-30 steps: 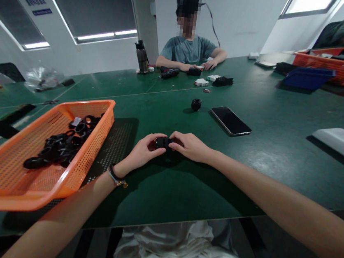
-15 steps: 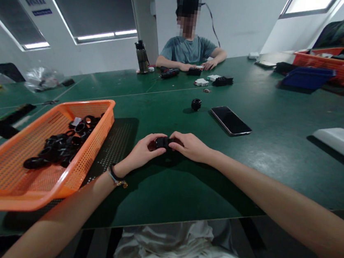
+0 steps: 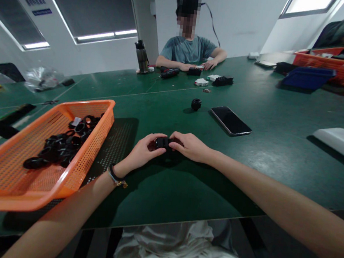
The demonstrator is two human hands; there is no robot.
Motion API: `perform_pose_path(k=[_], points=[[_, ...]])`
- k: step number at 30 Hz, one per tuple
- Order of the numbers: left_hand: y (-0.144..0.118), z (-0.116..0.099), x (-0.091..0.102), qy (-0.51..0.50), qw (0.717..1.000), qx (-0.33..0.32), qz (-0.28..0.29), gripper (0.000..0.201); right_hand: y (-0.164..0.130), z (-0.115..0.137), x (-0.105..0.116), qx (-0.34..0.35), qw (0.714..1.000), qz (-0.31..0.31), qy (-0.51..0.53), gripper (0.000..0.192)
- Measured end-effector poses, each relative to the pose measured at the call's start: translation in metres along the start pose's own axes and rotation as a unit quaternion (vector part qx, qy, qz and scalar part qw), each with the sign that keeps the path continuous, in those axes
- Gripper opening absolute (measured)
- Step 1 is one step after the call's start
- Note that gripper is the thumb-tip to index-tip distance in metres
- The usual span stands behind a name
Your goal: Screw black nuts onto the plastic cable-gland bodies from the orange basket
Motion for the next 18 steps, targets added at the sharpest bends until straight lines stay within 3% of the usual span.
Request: perform_pose_path(k=[18], points=[[0.0009, 0.0036, -0.0012, -0.035, 0.999, 0.017, -0.009, 0.044, -0.0041, 0.0016, 0.0027, 0.049, 0.997, -0.024, 0.062, 0.028]])
Point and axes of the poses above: each hand's wrist, its own y-axis towards the middle knuckle, its own x-axis out of the back of the hand, z = x × y, the point moved 3 cm from there along y, towards the middle knuckle, and after that the axes turned 13 degrees about -z, right-handed, at the moved point
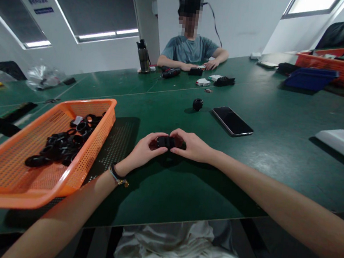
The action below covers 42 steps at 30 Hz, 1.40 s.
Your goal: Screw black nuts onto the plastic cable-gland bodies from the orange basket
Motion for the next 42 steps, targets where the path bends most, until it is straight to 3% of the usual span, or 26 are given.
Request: perform_pose_path(k=[42], points=[[0.0001, 0.0016, -0.0003, -0.004, 1.0, -0.005, 0.001, 0.045, 0.0013, -0.0032, -0.0029, -0.022, 1.0, 0.015, -0.016, 0.021]])
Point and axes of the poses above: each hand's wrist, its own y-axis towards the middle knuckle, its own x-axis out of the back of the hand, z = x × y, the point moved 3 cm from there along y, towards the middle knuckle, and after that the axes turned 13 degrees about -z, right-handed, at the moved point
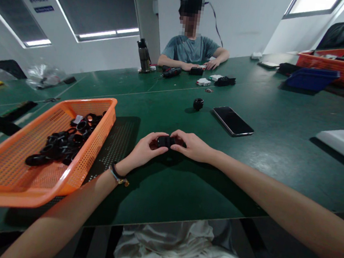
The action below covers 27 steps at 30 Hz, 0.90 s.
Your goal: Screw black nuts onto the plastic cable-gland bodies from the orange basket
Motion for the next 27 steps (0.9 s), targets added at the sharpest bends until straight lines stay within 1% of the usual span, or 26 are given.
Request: perform_pose_path(k=[9, 19, 27], points=[[0.0003, 0.0011, -0.0007, 0.008, 1.0, -0.001, -0.001, 0.045, 0.001, 0.0009, -0.0001, -0.006, 1.0, 0.002, -0.027, 0.02], [0.0001, -0.0008, 0.0004, 0.018, 1.0, -0.005, 0.002, 0.045, 0.0007, 0.0016, 0.0003, -0.01, 1.0, 0.006, -0.023, 0.019], [-0.0004, -0.0042, 0.0003, 0.014, 1.0, 0.005, 0.005, 0.044, 0.0009, 0.0011, 0.0004, -0.012, 0.999, 0.009, -0.034, 0.02]])
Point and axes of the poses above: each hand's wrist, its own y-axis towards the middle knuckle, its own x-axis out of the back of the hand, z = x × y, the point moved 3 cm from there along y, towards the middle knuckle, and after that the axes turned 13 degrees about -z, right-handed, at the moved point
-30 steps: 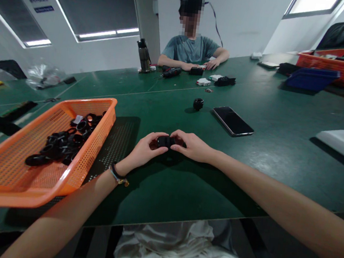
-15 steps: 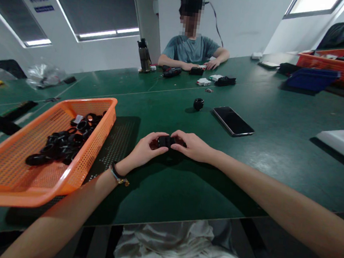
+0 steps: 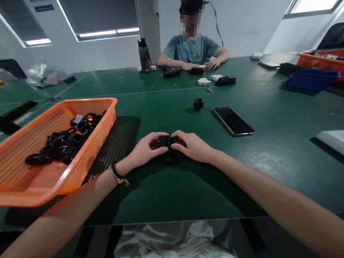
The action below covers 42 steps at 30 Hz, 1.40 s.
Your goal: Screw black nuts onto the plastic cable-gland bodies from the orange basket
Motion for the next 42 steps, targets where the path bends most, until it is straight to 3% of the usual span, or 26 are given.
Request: perform_pose_path(k=[42], points=[[-0.0001, 0.0034, -0.0011, 0.004, 1.0, -0.016, 0.002, 0.044, 0.002, -0.0031, -0.0023, 0.001, 0.999, 0.002, -0.034, 0.022]])
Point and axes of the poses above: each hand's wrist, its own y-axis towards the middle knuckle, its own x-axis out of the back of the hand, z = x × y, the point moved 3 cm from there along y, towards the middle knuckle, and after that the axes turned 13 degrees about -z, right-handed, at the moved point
